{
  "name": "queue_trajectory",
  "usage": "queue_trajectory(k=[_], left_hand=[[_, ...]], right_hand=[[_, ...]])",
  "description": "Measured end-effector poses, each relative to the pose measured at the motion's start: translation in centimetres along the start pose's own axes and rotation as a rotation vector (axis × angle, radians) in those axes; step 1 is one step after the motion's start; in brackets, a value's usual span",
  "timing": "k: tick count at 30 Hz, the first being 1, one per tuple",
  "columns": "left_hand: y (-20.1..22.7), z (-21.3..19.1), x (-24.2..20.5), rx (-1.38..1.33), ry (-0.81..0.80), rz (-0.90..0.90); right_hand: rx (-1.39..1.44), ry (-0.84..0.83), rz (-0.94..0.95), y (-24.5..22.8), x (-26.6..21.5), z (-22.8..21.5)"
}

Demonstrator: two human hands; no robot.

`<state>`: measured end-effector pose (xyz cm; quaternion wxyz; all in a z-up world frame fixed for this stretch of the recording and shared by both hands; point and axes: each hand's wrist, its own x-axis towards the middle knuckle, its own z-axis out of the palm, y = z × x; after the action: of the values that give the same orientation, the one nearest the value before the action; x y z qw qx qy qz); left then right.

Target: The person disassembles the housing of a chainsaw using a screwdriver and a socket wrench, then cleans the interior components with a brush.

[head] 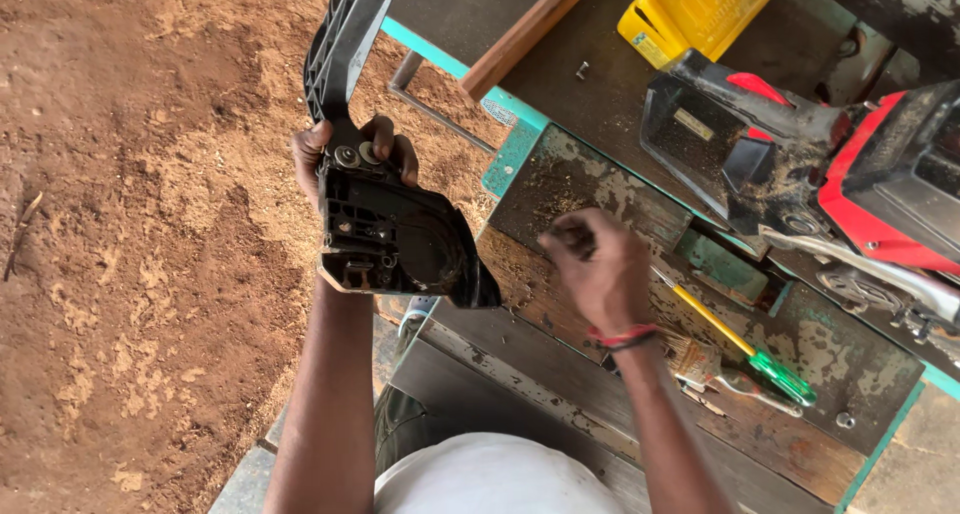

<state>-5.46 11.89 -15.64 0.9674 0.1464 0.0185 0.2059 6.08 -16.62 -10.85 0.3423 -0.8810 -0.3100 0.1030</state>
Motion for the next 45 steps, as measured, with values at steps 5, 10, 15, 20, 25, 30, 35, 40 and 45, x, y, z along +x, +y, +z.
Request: queue_trajectory(k=[5,10,15,20,25,30,35,40,45], left_hand=[[0.6,0.2,0.4,-0.078,-0.081,0.020],[0.5,1.2,0.2,-0.106,-0.047,0.129],[0.5,1.6,0.1,-0.088,-0.041,0.122],[0.8,0.9,-0.3,-0.036,-0.026,0.115],[0.8,0.5,0.1,-0.141,-0.085,0.109],[1.8,0.4,-0.2,-0.064,-0.211,-0.022],[1.9,-0.1,-0.8,-0.128,-0.114,0.095],[3.0,-0.3,-0.8,-0.087,-0.246,-0.018],[2.1,1.4,-1.6,-0.136,-0.012,0.022]], right_hand=[[-0.173,-0.046,0.036,0.3,-0.3,-3.2],[-0.212,-0.062,0.072,-0.3,1.6,-3.9],[-0.350,-0.020,-0.051,-1.7,2.6,-3.4],[-0.224,-0.009,-0.093,-0.5,2.8,-3.2],[-0.036,-0.031,0.201,3.1,3.3,-3.9],[-0.009,-0.030,0.222,4.3,3.4,-4.9],[0.110,-0.026,0.277,4.1,3.6,-5.2],[0.226,-0.037,0.336,3.4,3.7,-5.3],[0.312,-0.050,0.238,2.4,3.7,-5.3]])
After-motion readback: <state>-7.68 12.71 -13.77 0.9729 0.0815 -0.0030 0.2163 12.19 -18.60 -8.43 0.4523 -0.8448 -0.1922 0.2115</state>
